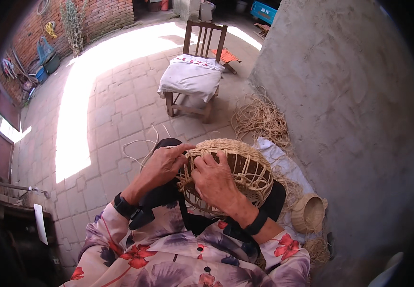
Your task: Weaving a basket using straw or similar natural fibers.
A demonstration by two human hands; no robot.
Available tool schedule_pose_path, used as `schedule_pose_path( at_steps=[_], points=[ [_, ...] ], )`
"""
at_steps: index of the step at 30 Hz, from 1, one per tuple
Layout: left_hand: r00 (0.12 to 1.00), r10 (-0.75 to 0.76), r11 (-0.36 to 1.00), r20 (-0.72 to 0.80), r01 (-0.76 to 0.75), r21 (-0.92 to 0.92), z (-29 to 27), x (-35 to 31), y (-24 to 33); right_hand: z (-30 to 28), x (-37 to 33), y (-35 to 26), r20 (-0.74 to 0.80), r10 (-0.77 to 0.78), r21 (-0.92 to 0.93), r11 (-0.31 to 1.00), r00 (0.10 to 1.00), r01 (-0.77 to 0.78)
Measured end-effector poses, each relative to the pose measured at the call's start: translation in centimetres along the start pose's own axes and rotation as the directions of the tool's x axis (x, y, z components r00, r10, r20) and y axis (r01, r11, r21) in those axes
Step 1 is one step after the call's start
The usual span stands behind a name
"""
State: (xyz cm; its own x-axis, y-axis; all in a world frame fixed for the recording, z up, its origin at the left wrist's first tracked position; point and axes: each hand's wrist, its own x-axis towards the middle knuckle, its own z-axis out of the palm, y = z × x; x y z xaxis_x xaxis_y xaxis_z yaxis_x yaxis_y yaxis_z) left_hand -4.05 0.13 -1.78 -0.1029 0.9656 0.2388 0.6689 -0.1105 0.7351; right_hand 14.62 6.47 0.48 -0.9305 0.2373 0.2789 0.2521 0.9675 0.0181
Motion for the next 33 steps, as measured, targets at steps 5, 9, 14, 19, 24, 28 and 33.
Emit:
schedule_pose_path(
  at_steps=[5,9,14,19,24,28,33],
  points=[
    [0.956,-0.019,0.931,0.291,0.123,-0.343,0.5,2.0,-1.8,0.4,0.1,0.2,-0.049,-0.042,-0.028,0.999,0.998,0.041],
    [0.883,-0.189,0.800,0.430,0.392,-0.453,0.4,1.8,-2.4,0.7,-0.2,0.4,-0.062,-0.003,0.002,1.000,0.998,0.003],
    [0.909,-0.267,0.754,0.318,0.403,-0.518,1.2,0.7,-1.8,0.6,-0.4,0.5,-0.081,0.023,-0.005,1.000,0.996,-0.023],
    [0.939,-0.338,0.826,0.068,0.331,-0.456,3.7,-0.8,-2.0,0.7,-0.2,0.7,-0.103,0.028,0.017,0.999,0.994,-0.027],
    [0.884,-0.467,0.576,0.021,0.322,-0.752,4.3,-1.3,-0.2,0.6,-0.9,1.8,-0.102,0.028,0.054,0.998,0.994,-0.022],
    [0.915,-0.400,0.540,0.047,0.276,-0.795,4.1,-1.8,0.1,0.1,-1.6,1.8,-0.121,0.020,0.036,0.999,0.992,-0.016],
    [0.972,-0.232,0.489,0.034,0.147,-0.860,2.9,-0.6,3.8,-1.1,-4.3,2.3,-0.279,0.131,0.136,0.986,0.951,-0.096]
  ],
)
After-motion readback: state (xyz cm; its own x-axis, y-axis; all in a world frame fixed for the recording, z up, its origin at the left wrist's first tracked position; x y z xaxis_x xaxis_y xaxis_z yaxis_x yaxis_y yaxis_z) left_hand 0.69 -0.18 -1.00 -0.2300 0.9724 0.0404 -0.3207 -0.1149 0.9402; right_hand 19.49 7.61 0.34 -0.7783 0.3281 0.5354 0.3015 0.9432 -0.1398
